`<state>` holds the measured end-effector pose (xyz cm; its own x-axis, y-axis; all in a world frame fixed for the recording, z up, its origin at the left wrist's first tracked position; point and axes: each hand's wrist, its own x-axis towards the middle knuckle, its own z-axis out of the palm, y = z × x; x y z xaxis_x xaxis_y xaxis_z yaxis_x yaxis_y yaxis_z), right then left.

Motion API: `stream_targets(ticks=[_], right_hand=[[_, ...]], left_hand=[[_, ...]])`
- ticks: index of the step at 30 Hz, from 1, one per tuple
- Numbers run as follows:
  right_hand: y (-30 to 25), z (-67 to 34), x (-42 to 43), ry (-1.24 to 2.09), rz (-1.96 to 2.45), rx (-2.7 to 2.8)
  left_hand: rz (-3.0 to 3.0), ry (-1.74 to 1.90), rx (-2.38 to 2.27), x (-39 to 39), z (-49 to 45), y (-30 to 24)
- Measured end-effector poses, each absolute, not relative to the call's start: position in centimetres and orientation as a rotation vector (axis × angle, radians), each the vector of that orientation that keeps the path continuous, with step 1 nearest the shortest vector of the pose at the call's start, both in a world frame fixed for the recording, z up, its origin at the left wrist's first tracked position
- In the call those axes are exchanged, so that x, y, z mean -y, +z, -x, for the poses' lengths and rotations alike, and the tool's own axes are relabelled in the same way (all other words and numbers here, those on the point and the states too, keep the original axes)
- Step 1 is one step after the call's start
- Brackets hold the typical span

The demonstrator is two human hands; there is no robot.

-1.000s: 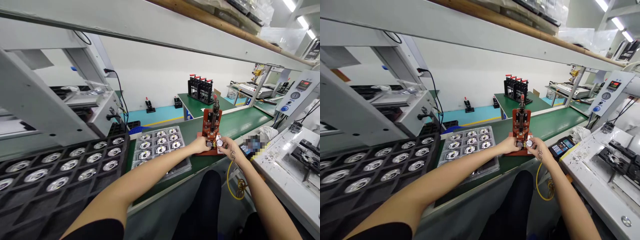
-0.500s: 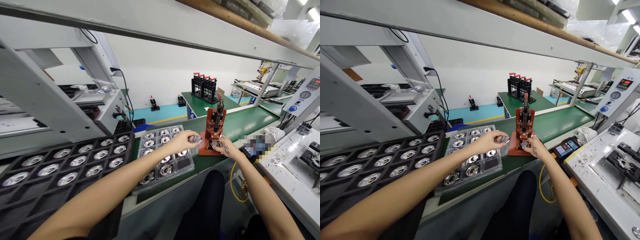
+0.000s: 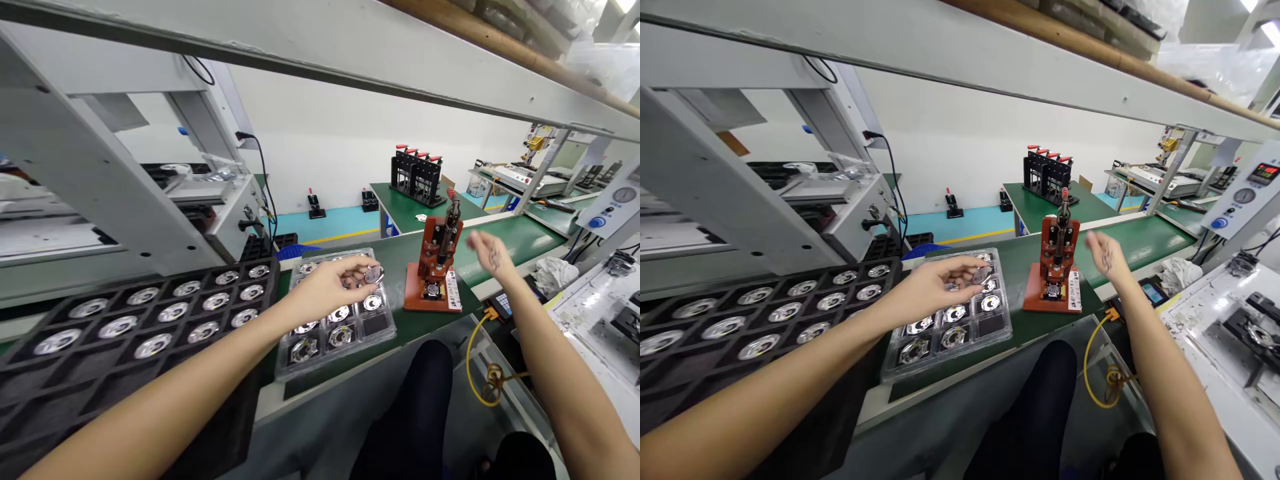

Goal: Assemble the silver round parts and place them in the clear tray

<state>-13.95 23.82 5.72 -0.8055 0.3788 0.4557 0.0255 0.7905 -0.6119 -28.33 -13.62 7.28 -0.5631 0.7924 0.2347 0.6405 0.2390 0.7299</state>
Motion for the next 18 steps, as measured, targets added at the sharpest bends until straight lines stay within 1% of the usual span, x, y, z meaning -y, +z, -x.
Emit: stream_targets(ticks=[4, 6, 7, 9, 13, 15, 18], right_hand=[[13.8, 18.7, -23.3, 0.957, 0.167, 2.237], [16.3, 19.2, -20.9, 1.056, 0.002, 2.144], [16.9, 18.6, -19.4, 1.032, -0.058, 2.097], [16.7, 16.2, -16.2, 0.882, -0.098, 2.023], [12.5, 10.9, -12.1, 0.58, -0.113, 1.976], [10.3, 9.8, -11.6, 0.522, -0.172, 1.997], [8.3, 9.7, -11.9, 0.557, -0.178, 2.029]], left_hand=[[-1.485, 1.29, -2.26, 12.0, 26.2, 8.5], [-1.518, 1.268, -2.252, 11.6, 25.3, 8.7], [-1.531, 1.255, -2.259, 11.7, 25.0, 8.8], [-1.546, 1.229, -2.281, 12.2, 24.6, 8.8], [-1.542, 1.186, -2.286, 13.3, 24.3, 8.6], [-1.551, 1.182, -2.262, 13.1, 24.0, 8.6], [-1.627, 1.186, -2.211, 12.1, 22.9, 8.4]])
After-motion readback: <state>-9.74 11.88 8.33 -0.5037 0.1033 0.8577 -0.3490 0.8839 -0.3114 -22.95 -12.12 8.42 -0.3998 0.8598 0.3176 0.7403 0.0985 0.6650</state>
